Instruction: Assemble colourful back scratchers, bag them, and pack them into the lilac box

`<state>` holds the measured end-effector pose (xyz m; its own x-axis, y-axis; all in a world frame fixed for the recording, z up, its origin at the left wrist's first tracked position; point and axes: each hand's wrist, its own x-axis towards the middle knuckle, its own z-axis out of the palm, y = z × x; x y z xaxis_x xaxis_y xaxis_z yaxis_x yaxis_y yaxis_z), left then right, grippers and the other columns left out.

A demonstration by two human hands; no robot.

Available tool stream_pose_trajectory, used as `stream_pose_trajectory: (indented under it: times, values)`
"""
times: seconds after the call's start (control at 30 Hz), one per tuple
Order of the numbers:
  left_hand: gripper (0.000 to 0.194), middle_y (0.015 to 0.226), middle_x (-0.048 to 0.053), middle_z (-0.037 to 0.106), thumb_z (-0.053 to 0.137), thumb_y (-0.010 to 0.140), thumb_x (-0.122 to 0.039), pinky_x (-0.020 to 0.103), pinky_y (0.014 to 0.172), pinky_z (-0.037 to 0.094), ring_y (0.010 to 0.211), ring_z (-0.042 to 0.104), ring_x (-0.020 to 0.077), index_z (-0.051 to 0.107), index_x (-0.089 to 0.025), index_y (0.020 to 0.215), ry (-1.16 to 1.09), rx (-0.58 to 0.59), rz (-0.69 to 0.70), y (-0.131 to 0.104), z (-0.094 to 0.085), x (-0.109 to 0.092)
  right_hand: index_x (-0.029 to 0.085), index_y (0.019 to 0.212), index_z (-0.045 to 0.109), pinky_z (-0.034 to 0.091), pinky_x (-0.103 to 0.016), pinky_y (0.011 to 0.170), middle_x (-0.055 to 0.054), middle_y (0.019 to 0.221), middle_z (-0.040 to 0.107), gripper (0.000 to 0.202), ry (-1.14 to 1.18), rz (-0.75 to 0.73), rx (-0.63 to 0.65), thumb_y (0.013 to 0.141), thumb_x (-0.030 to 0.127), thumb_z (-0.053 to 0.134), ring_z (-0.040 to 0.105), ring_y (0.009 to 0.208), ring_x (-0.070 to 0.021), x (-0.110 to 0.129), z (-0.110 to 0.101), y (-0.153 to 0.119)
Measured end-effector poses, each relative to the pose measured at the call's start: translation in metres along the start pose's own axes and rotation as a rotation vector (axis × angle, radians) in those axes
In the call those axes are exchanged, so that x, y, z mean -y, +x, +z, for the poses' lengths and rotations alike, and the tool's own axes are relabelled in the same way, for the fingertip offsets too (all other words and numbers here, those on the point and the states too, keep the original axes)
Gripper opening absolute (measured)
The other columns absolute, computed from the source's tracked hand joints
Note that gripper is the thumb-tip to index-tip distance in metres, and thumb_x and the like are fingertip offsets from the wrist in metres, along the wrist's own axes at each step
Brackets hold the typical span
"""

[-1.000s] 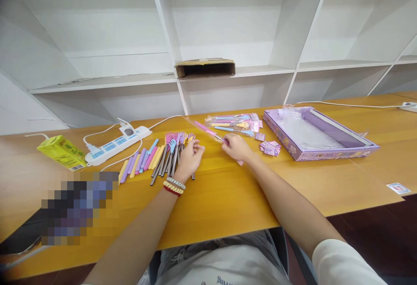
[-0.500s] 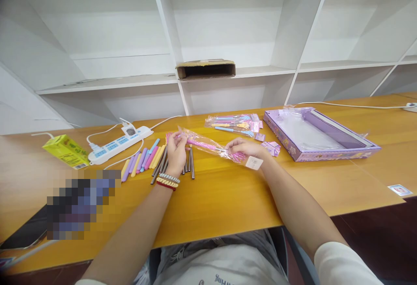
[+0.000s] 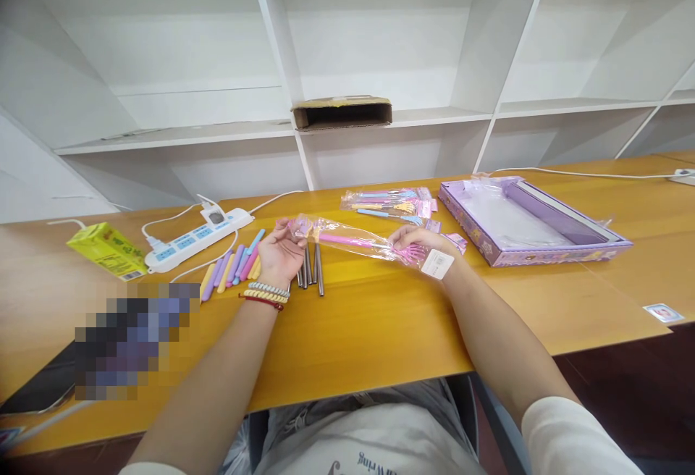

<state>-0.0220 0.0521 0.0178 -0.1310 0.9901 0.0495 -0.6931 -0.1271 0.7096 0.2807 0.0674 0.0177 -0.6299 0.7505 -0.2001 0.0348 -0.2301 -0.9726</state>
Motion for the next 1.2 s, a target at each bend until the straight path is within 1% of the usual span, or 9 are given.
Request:
stream_pose_trajectory:
  times: [0.17, 0.33, 0.47, 0.6, 0.77, 0.9, 1.0, 1.07, 1.2]
  values:
    - [0.024, 0.074, -0.001, 0.06, 0.059, 0.062, -0.007, 0.016, 0.042, 0.031, 0.051, 0.049, 0.0051, 0.057, -0.018, 0.083, 0.142, 0.217, -0.218, -0.006, 0.002, -0.005, 0.01, 0.075, 0.068, 0.042, -0.019, 0.044, -0.003, 0.061, 0.065, 0.023, 0.117, -0.02, -0.053, 0.053, 0.014, 0.063, 0.056, 0.047, -0.0113, -0.004, 0.004, -0.002]
    - [0.016, 0.08, 0.001, 0.061, 0.067, 0.061, -0.015, 0.02, 0.045, 0.035, 0.056, 0.051, 0.0082, 0.059, -0.019, 0.074, 0.204, 0.321, -0.188, -0.011, 0.001, -0.003, 0.006, 0.08, 0.068, 0.041, -0.017, 0.042, -0.005, 0.063, 0.065, 0.028, 0.154, -0.049, 0.093, 0.055, 0.015, 0.06, 0.057, 0.047, -0.0111, -0.004, 0.005, 0.003]
    - [0.017, 0.084, 0.003, 0.062, 0.071, 0.06, -0.021, 0.023, 0.049, 0.039, 0.059, 0.053, 0.0096, 0.064, -0.019, 0.076, 0.279, 0.38, -0.23, -0.01, -0.004, -0.003, 0.006, 0.109, 0.06, 0.041, -0.016, 0.044, -0.006, 0.072, 0.068, 0.054, 0.102, -0.05, 0.257, 0.056, 0.017, 0.061, 0.059, 0.051, -0.0109, 0.0, 0.002, 0.007]
    - [0.022, 0.069, 0.003, 0.059, 0.074, 0.061, -0.027, 0.023, 0.049, 0.041, 0.058, 0.053, 0.0109, 0.068, -0.016, 0.08, 0.402, 0.458, -0.314, -0.009, -0.009, -0.006, 0.015, 0.126, 0.046, 0.039, -0.016, 0.041, -0.001, 0.064, 0.066, 0.073, 0.03, -0.008, 0.279, 0.056, 0.024, 0.067, 0.055, 0.044, -0.0103, 0.004, -0.002, 0.006]
    - [0.027, 0.069, 0.006, 0.061, 0.076, 0.058, -0.022, 0.021, 0.046, 0.038, 0.053, 0.05, 0.0086, 0.069, -0.012, 0.082, 0.569, 0.507, -0.417, -0.01, -0.009, -0.01, 0.014, 0.12, 0.045, 0.037, -0.016, 0.038, 0.0, 0.06, 0.063, 0.066, -0.025, -0.027, 0.276, 0.059, 0.028, 0.065, 0.052, 0.039, -0.0098, 0.001, -0.008, 0.008]
    - [0.018, 0.061, 0.004, 0.058, 0.074, 0.06, -0.024, 0.019, 0.042, 0.034, 0.049, 0.047, 0.007, 0.068, -0.01, 0.069, 0.646, 0.473, -0.356, -0.008, -0.007, -0.004, 0.012, 0.114, 0.045, 0.034, -0.016, 0.036, 0.001, 0.056, 0.06, 0.056, -0.035, -0.034, 0.261, 0.061, 0.025, 0.058, 0.048, 0.036, -0.0097, -0.003, -0.011, 0.011]
    - [0.016, 0.057, 0.002, 0.055, 0.073, 0.061, -0.025, 0.019, 0.041, 0.034, 0.047, 0.048, 0.007, 0.067, -0.011, 0.066, 0.637, 0.397, -0.25, -0.004, -0.007, 0.002, 0.012, 0.116, 0.043, 0.033, -0.017, 0.037, 0.0, 0.056, 0.058, 0.055, -0.04, -0.04, 0.173, 0.068, 0.037, 0.053, 0.047, 0.038, -0.0108, 0.0, -0.006, 0.009]
    - [0.017, 0.06, 0.002, 0.058, 0.072, 0.061, -0.025, 0.019, 0.041, 0.035, 0.046, 0.048, 0.0069, 0.066, -0.011, 0.068, 0.575, 0.324, -0.165, 0.0, -0.008, 0.004, 0.013, 0.119, 0.041, 0.035, -0.018, 0.041, -0.004, 0.065, 0.06, 0.058, -0.054, -0.104, 0.015, 0.076, 0.053, 0.04, 0.052, 0.046, -0.0124, 0.003, 0.0, 0.007]
    - [0.019, 0.068, 0.003, 0.062, 0.072, 0.061, -0.027, 0.019, 0.043, 0.037, 0.05, 0.051, 0.0074, 0.065, -0.012, 0.07, 0.451, 0.169, 0.015, 0.004, -0.007, 0.006, 0.016, 0.118, 0.039, 0.043, -0.023, 0.057, -0.014, 0.108, 0.059, 0.068, -0.15, -0.346, -0.37, 0.08, 0.067, 0.014, 0.059, 0.085, -0.0193, 0.004, 0.01, 0.008]
